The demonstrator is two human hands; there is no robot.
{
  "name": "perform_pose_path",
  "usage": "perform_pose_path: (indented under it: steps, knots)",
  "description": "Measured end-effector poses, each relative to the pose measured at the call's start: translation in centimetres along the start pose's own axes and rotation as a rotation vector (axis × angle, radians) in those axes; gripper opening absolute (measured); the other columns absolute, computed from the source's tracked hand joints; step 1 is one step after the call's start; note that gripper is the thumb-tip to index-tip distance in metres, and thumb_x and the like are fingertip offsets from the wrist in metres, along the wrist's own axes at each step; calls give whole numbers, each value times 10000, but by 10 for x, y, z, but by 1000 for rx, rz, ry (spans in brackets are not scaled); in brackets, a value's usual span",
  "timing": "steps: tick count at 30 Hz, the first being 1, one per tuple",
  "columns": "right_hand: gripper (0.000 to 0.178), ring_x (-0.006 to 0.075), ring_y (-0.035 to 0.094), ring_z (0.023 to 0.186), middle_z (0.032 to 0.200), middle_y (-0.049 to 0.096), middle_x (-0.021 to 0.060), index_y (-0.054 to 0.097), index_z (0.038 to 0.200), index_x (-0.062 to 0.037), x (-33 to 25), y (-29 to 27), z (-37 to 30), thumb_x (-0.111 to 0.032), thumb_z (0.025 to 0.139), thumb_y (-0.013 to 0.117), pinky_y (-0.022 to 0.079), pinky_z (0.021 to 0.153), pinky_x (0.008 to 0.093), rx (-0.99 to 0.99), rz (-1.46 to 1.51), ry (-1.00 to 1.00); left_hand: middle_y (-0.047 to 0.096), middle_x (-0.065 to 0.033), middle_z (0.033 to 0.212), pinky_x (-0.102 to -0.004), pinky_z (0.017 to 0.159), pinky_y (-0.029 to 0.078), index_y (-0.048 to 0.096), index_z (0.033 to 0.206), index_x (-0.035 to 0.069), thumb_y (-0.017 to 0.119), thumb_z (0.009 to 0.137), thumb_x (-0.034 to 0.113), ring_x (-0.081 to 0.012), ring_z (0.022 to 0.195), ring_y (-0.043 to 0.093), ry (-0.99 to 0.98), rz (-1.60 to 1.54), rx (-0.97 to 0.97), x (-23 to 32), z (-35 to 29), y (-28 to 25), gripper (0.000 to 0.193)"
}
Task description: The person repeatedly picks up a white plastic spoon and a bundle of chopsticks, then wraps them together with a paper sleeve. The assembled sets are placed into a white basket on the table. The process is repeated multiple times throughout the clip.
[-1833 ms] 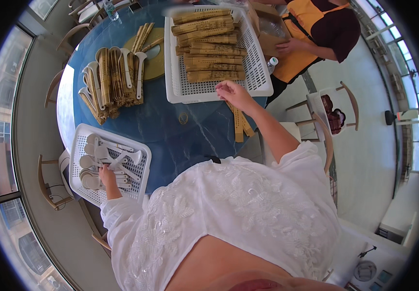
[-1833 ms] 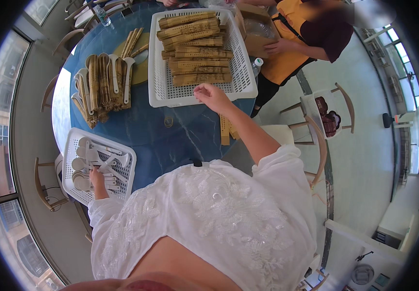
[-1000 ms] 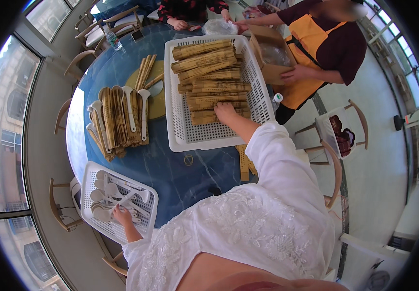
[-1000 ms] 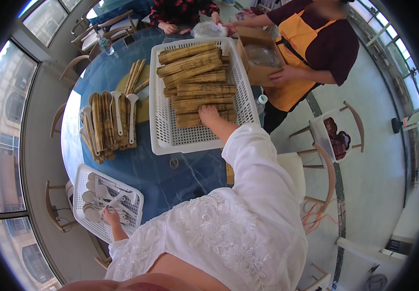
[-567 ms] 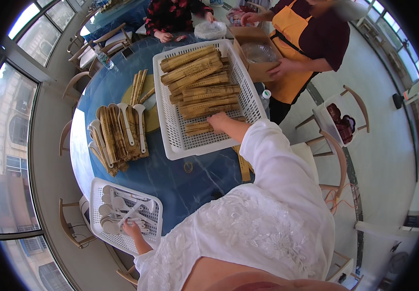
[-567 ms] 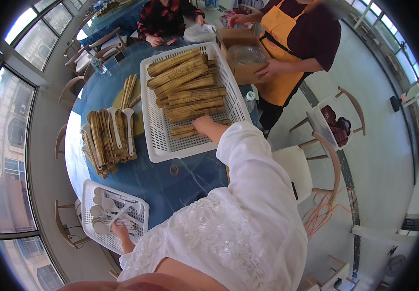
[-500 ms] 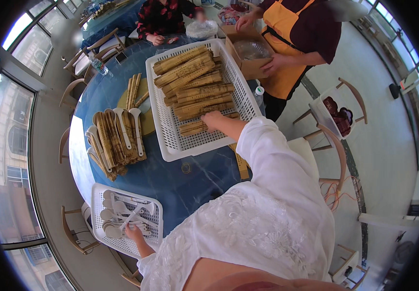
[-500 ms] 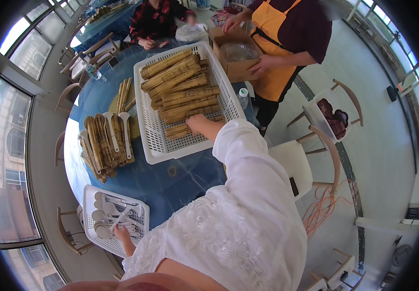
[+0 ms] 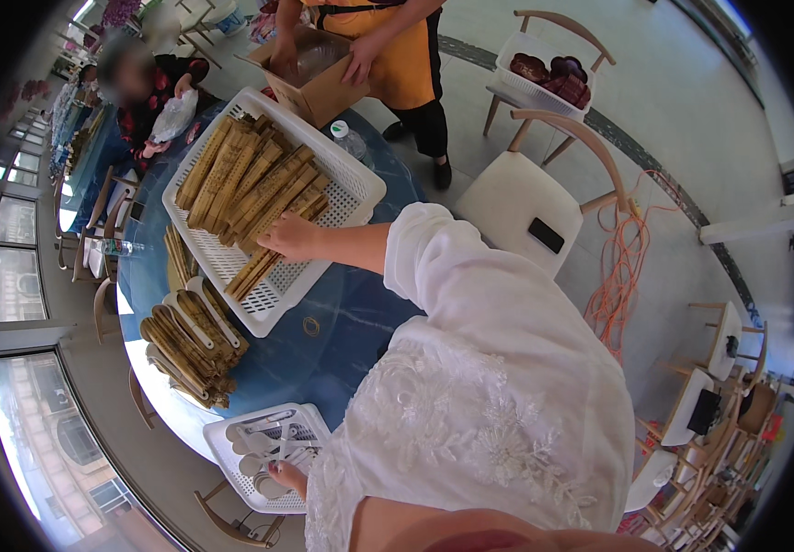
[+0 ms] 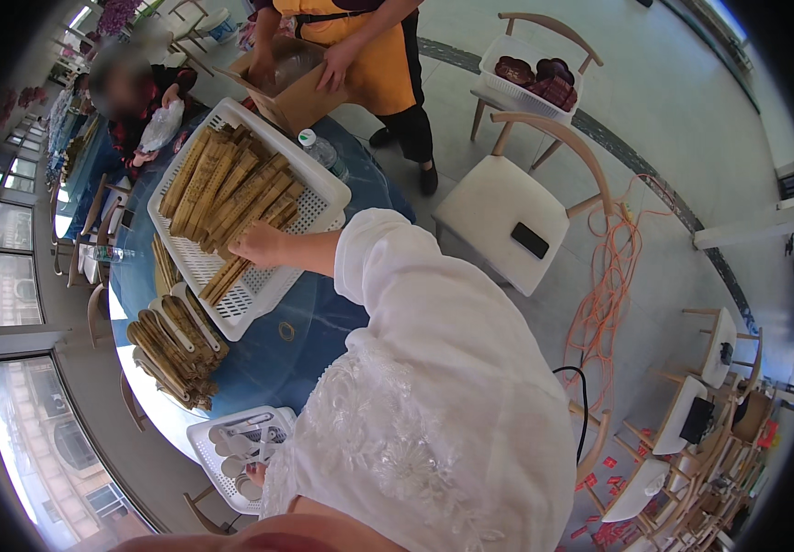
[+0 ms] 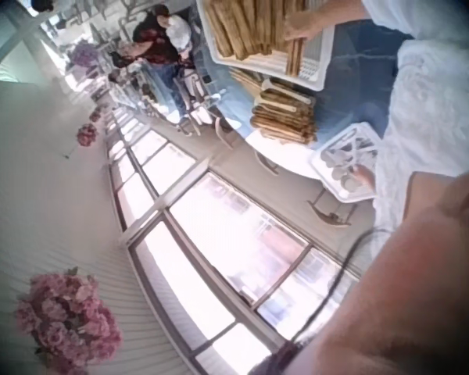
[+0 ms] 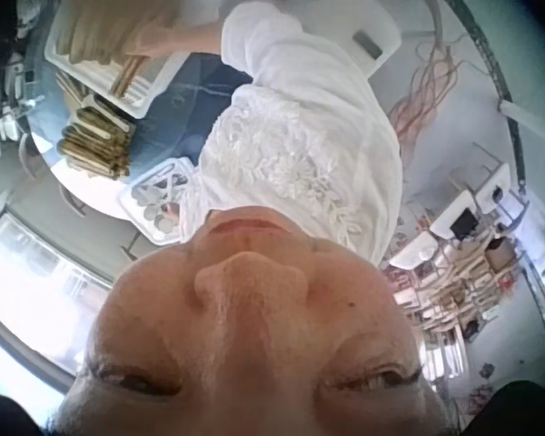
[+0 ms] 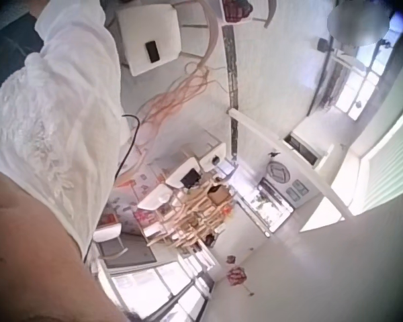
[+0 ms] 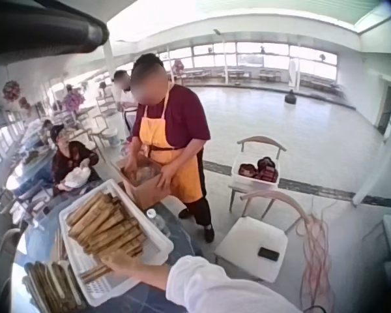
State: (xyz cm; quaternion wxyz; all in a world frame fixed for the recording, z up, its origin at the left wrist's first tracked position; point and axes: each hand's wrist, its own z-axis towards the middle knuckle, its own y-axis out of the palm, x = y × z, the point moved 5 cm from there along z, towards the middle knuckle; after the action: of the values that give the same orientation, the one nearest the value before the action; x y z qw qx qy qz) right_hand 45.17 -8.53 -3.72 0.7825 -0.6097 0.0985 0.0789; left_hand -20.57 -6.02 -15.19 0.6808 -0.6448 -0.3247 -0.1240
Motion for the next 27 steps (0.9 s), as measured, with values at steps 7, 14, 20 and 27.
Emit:
perform_pose_path:
  steps: [7,14,20,27]
  knots:
    - [573,238,492,1121,1166,541,57,488,1283,-152,-8,-4,-27,-354,786,692,336,980,411,166,68,142,543,-236,1196,-404,867,458,473,1250,-49,500,937,247,-358,1035,564,277,-30,86,65,-7,4,432]
    - [551,270,503,1126,1202,533,86,452,1271,-88,-5,-16,-30,-290,802,658,363,987,417,1,261,253,510,-283,1211,-456,926,395,466,1239,-82,450,944,412,-409,1084,503,217,277,94,41,-43,56,575]
    - [566,287,487,1161,1228,514,109,402,1341,-91,-1,-8,-30,-268,850,622,369,980,444,4,228,235,511,-283,1216,-448,960,383,475,1239,-74,463,933,443,-414,1123,488,69,166,-35,41,-72,77,601]
    - [546,284,484,1164,1257,502,109,391,1333,-85,-1,-7,-28,-279,871,611,379,969,438,-60,252,247,526,-243,1232,-436,957,392,455,1273,-40,529,903,408,-401,1122,500,82,300,-82,60,-88,74,586]
